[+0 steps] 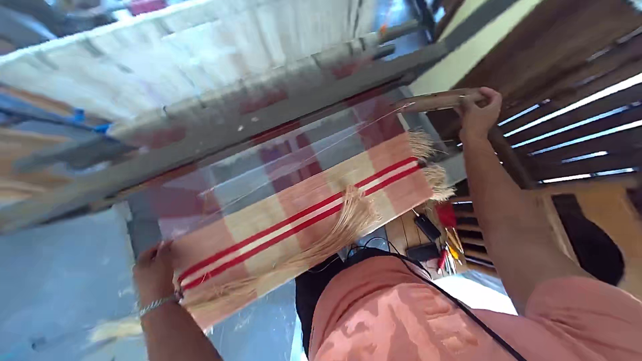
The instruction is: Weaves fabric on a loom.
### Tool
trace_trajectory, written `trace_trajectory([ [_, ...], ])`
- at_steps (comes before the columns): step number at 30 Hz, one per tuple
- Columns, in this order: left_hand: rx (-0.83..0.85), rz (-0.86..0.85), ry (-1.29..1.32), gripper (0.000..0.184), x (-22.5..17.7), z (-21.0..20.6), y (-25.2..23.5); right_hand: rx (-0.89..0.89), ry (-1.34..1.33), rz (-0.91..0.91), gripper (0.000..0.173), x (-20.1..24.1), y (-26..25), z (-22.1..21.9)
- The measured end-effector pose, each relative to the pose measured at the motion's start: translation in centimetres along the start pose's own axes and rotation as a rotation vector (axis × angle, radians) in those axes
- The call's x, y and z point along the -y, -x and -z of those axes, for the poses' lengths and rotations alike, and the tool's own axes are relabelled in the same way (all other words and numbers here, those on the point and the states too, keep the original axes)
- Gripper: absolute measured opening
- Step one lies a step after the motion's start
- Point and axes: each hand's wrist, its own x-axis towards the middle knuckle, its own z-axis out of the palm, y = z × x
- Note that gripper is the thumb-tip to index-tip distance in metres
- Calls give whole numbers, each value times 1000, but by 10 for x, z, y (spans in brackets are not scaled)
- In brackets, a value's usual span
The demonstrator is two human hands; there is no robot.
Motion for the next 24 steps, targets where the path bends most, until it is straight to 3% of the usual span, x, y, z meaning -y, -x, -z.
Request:
trace_trajectory([
  [8, -10, -27, -39, 35, -5, 3, 0, -116, 223, 367, 37, 19, 20, 49],
  [10, 4, -32, -55, 36, -8, 3, 2, -25, 346, 483, 33, 34, 32, 49],
  [14, 0, -27, -84, 37, -6, -2, -1, 344, 634, 635, 24, 59, 69, 28],
  [17, -19, -19, -87, 37, -6, -5, -2, 533, 685, 724, 22, 31, 80, -4],
  [21, -39, -21, -100, 36, -9, -2, 0, 588, 732, 642, 24, -20, 73, -20],
  [24, -121, -78, -107, 36, -6, 1, 9, 516, 809, 593, 30, -9, 65, 6],
])
